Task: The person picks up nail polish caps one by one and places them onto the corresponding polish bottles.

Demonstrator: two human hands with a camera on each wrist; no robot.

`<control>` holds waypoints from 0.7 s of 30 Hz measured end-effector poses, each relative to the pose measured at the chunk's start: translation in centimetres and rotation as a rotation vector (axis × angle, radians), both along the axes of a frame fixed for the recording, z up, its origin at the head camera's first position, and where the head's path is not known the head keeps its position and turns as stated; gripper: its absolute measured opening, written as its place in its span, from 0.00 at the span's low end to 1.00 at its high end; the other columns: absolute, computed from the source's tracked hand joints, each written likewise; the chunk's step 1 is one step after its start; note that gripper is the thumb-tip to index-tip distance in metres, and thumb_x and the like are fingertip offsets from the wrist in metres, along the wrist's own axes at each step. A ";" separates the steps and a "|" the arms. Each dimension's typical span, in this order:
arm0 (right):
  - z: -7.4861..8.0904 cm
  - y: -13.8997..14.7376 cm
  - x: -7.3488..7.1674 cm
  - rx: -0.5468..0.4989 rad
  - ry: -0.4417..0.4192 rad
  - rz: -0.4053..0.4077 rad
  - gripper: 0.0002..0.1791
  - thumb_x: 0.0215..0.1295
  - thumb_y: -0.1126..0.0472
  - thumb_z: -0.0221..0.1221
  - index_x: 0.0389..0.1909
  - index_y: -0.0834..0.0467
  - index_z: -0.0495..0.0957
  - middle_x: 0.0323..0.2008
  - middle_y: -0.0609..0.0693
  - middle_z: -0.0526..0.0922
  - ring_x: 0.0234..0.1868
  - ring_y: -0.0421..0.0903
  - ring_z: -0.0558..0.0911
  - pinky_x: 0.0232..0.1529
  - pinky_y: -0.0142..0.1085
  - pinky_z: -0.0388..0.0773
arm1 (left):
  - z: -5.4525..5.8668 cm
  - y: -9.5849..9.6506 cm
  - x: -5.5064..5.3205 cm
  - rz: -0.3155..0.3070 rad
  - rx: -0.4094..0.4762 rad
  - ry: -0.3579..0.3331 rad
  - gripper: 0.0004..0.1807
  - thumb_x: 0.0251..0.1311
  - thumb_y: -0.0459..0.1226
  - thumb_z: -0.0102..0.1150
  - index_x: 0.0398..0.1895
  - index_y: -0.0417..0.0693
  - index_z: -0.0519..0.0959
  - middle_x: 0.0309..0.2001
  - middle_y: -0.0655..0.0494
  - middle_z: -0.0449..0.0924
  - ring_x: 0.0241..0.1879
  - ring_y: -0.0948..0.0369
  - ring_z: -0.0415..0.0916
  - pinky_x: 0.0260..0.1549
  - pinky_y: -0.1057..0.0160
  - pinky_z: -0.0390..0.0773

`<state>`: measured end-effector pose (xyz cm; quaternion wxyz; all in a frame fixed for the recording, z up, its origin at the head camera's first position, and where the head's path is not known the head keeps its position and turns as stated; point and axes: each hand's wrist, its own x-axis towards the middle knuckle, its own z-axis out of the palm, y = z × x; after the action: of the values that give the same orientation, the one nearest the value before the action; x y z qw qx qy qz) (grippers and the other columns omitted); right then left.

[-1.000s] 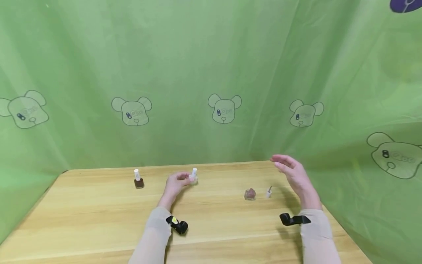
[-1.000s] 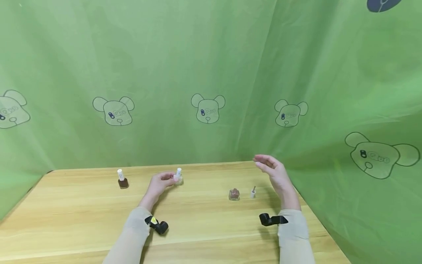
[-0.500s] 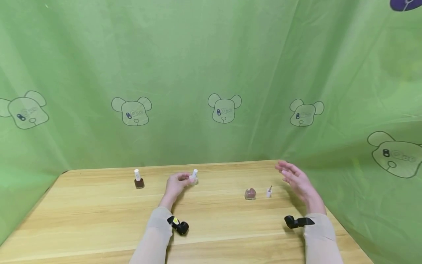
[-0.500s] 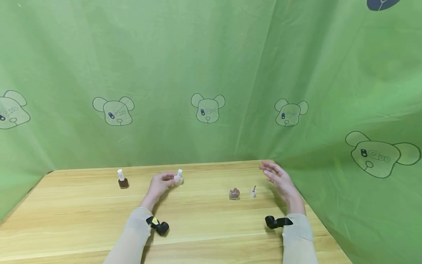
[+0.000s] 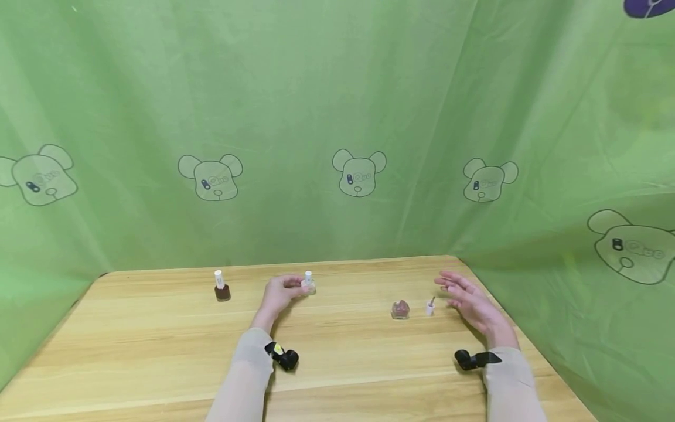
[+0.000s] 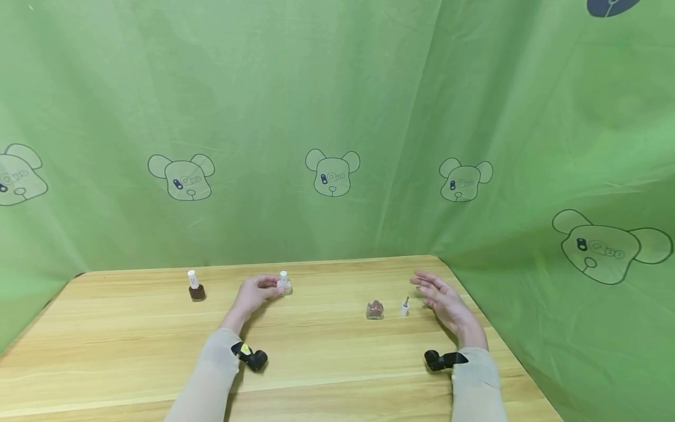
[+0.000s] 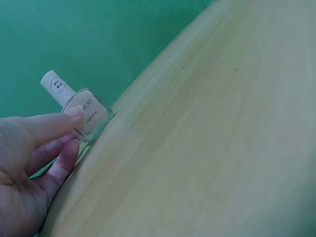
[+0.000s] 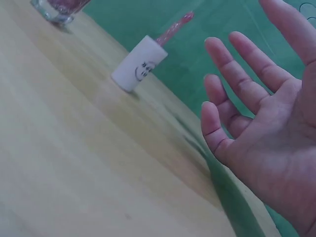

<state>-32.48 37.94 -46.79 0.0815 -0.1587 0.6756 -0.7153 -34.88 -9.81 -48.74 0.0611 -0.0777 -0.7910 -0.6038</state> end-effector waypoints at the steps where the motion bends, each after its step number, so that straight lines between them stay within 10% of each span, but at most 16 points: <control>1: -0.1 0.0 0.0 0.004 -0.003 0.007 0.25 0.74 0.68 0.43 0.70 0.53 0.60 0.58 0.38 0.76 0.57 0.38 0.72 0.51 0.35 0.72 | 0.0 0.0 -0.1 0.002 -0.004 -0.006 0.14 0.49 0.35 0.72 0.41 0.41 0.84 0.40 0.46 0.87 0.38 0.59 0.82 0.42 0.62 0.80; 12: -1.4 0.4 -0.3 0.104 0.063 0.134 0.28 0.70 0.75 0.44 0.70 0.62 0.58 0.60 0.40 0.76 0.60 0.36 0.74 0.54 0.25 0.71 | 0.3 0.2 -0.4 0.052 -0.073 -0.059 0.15 0.50 0.33 0.72 0.43 0.41 0.84 0.41 0.46 0.87 0.39 0.60 0.81 0.41 0.66 0.78; 21: -1.2 -0.3 0.4 0.271 0.061 0.068 0.31 0.69 0.68 0.53 0.69 0.70 0.55 0.59 0.40 0.77 0.57 0.35 0.73 0.56 0.23 0.68 | 0.0 0.2 -0.5 0.040 -0.014 -0.078 0.22 0.50 0.32 0.71 0.51 0.39 0.81 0.44 0.42 0.85 0.41 0.56 0.82 0.43 0.61 0.82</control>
<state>-32.13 37.62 -48.00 0.1057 -0.1906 0.7626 -0.6091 -35.35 -9.56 -48.78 0.0417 -0.0385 -0.7985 -0.5994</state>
